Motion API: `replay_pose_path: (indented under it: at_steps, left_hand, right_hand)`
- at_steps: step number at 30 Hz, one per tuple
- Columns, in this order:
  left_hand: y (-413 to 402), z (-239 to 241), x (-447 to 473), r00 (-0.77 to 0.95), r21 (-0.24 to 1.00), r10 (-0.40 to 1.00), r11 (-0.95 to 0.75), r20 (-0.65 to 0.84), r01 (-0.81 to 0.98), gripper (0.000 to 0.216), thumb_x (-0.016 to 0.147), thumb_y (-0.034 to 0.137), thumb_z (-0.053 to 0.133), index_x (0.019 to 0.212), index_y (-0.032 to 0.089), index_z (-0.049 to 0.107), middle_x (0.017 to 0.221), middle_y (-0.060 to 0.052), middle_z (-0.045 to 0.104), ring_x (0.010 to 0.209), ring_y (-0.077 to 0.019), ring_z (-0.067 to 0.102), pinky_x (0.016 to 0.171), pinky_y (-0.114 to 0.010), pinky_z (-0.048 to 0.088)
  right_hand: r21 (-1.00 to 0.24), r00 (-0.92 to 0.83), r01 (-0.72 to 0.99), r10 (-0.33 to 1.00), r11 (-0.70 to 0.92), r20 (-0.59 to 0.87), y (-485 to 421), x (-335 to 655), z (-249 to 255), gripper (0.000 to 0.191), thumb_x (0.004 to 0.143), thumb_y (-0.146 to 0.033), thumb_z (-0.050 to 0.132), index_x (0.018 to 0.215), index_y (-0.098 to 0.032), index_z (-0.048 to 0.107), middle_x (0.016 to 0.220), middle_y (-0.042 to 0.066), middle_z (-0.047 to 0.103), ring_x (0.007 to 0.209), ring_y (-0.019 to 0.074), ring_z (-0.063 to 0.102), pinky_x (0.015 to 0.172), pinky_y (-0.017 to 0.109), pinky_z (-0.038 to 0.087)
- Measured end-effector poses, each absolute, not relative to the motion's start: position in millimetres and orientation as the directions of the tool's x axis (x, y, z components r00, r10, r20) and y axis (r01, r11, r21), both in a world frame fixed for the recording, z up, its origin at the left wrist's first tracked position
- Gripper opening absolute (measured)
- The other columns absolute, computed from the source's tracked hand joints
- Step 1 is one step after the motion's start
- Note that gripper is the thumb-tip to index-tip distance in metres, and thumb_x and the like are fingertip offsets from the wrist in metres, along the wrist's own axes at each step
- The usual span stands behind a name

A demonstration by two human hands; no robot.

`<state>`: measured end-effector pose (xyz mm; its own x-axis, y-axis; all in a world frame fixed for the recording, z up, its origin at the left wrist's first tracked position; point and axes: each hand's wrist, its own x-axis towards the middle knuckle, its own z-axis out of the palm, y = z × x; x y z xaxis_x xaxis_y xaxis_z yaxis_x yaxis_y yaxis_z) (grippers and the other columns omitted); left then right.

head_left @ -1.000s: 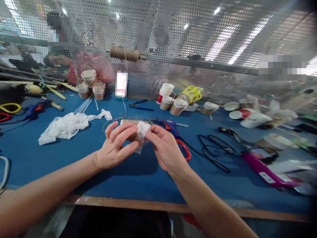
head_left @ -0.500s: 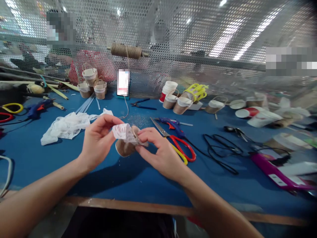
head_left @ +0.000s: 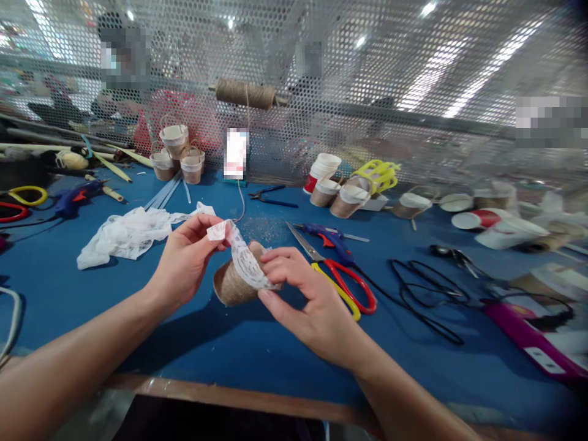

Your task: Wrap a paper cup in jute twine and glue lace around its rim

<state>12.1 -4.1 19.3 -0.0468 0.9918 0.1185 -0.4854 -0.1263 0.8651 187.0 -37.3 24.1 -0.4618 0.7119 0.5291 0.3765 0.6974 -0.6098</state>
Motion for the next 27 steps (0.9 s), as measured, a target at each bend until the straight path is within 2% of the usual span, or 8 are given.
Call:
replay_pose_path:
  at_steps: [13, 20, 27]
  left_hand:
    - [-4.7, 17.1, 13.2, 0.003, 0.889, 0.994, -0.100, 0.113, -0.446, 0.013, 0.064, 0.018, 0.073, 0.065, 0.014, 0.060, 0.059, 0.004, 0.059, 0.056, -0.0047, 0.050, 0.055, -0.015, 0.040]
    - [-5.4, 13.9, 13.0, 0.065, 0.903, 0.996, -0.031, 0.065, -0.429, 0.015, 0.064, 0.021, 0.073, 0.065, 0.014, 0.060, 0.060, 0.004, 0.060, 0.056, -0.0051, 0.050, 0.055, -0.016, 0.039]
    - [-6.8, 15.1, 13.7, 0.101, 0.921, 0.995, 0.026, 0.014, -0.388, 0.017, 0.062, 0.022, 0.075, 0.065, 0.014, 0.060, 0.061, 0.004, 0.058, 0.049, -0.0038, 0.044, 0.047, -0.016, 0.034]
  right_hand:
    - [-0.568, -0.522, 0.353, 0.661, 0.743, 0.539, -40.2, 187.0, 24.0, 0.013, 0.078, -0.011, 0.056, 0.076, -0.022, 0.049, 0.080, 0.002, 0.062, 0.100, 0.0200, 0.050, 0.087, 0.043, 0.043]
    - [-0.548, -0.533, 0.351, 0.643, 0.759, 0.550, -41.3, 187.3, 24.4, 0.013, 0.076, -0.010, 0.057, 0.076, -0.021, 0.051, 0.079, 0.001, 0.062, 0.100, 0.0195, 0.052, 0.086, 0.040, 0.043]
    - [-0.524, -0.565, 0.355, 0.625, 0.774, 0.539, -41.0, 187.3, 23.6, 0.013, 0.077, -0.011, 0.057, 0.078, -0.023, 0.051, 0.081, 0.001, 0.063, 0.098, 0.0201, 0.053, 0.088, 0.043, 0.041]
